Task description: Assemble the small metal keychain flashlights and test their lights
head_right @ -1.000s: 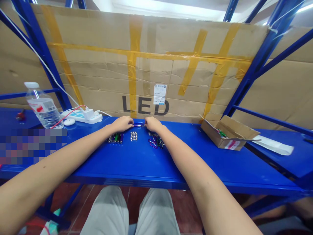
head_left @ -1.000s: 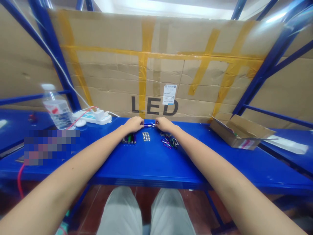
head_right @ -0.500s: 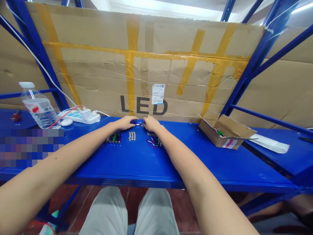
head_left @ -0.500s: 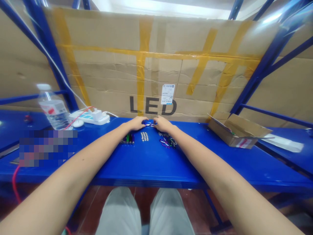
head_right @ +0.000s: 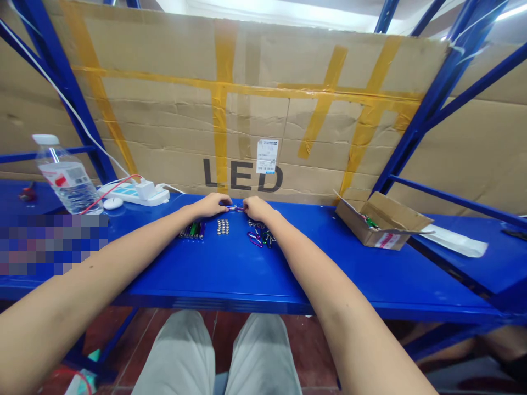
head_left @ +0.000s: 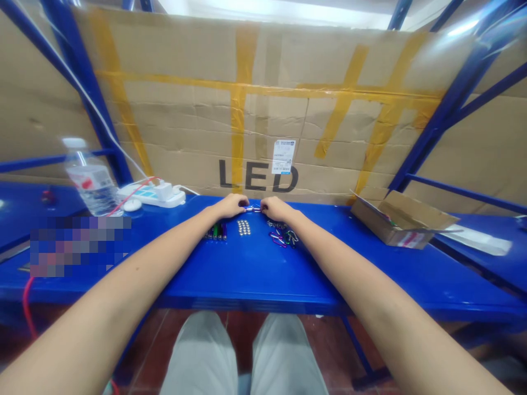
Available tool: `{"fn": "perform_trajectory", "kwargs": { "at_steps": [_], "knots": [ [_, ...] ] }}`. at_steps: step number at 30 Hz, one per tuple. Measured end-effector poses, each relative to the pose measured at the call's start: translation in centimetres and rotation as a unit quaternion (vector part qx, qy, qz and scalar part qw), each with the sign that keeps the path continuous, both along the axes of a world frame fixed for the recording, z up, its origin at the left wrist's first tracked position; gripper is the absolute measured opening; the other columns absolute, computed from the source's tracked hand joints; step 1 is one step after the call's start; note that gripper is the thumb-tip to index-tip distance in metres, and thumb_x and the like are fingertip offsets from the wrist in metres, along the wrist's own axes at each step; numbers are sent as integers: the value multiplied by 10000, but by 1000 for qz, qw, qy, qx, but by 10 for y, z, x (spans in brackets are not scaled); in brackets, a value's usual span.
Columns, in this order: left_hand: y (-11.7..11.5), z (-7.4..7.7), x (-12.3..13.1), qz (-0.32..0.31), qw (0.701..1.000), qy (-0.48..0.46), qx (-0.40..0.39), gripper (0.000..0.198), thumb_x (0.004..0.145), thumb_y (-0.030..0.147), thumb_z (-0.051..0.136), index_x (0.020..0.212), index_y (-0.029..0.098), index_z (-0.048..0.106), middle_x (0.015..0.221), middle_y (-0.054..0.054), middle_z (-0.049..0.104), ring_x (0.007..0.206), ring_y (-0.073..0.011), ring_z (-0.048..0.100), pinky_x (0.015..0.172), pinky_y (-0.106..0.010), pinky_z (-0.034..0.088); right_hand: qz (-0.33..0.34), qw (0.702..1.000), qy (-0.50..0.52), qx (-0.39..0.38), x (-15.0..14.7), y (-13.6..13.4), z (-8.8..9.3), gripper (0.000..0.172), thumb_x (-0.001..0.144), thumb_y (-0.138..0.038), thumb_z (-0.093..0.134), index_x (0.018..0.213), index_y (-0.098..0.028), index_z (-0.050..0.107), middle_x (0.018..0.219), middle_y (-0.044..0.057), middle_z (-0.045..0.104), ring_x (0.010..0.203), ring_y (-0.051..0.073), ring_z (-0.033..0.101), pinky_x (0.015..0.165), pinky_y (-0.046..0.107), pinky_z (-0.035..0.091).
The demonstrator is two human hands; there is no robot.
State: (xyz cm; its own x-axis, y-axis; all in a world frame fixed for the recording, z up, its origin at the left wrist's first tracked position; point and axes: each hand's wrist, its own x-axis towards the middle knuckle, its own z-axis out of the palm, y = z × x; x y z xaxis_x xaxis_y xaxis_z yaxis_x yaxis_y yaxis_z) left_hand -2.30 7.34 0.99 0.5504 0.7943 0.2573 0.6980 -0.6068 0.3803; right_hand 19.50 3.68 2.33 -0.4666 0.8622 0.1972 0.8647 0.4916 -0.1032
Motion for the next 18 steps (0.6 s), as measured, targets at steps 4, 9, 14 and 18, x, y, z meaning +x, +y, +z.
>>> {"fn": "perform_trajectory", "kwargs": {
  "at_steps": [4,9,14,18],
  "knots": [
    [-9,5,-5,16,1000,-19,7,333,813,252,632,1127,160,693,1165,-98,722,1078,-233,651,975,-339,471,-12,999,37,-21,4,-3,2,149,873,-114,600,976,-162,696,1066,106,729,964,219,648,806,269,454],
    [-29,20,-32,41,998,-38,-10,278,827,321,587,1028,186,724,1124,-84,732,1044,-223,655,940,-324,481,-42,991,128,-24,21,-9,3,115,867,-121,631,962,-149,689,1045,112,731,951,210,654,824,285,474],
    [-57,42,-55,0,987,78,-143,481,692,487,717,1071,193,697,1079,-68,732,981,-232,657,857,-299,488,-38,982,184,4,39,-27,11,105,876,-146,608,931,-140,698,978,97,736,884,192,652,785,286,471],
    [-73,50,-55,9,968,159,-195,702,567,588,793,1145,214,654,1160,-77,697,966,-239,650,783,-277,479,-32,981,191,30,37,-48,19,115,876,-161,594,904,-142,703,941,93,735,862,198,644,760,296,457]
  ]
}}
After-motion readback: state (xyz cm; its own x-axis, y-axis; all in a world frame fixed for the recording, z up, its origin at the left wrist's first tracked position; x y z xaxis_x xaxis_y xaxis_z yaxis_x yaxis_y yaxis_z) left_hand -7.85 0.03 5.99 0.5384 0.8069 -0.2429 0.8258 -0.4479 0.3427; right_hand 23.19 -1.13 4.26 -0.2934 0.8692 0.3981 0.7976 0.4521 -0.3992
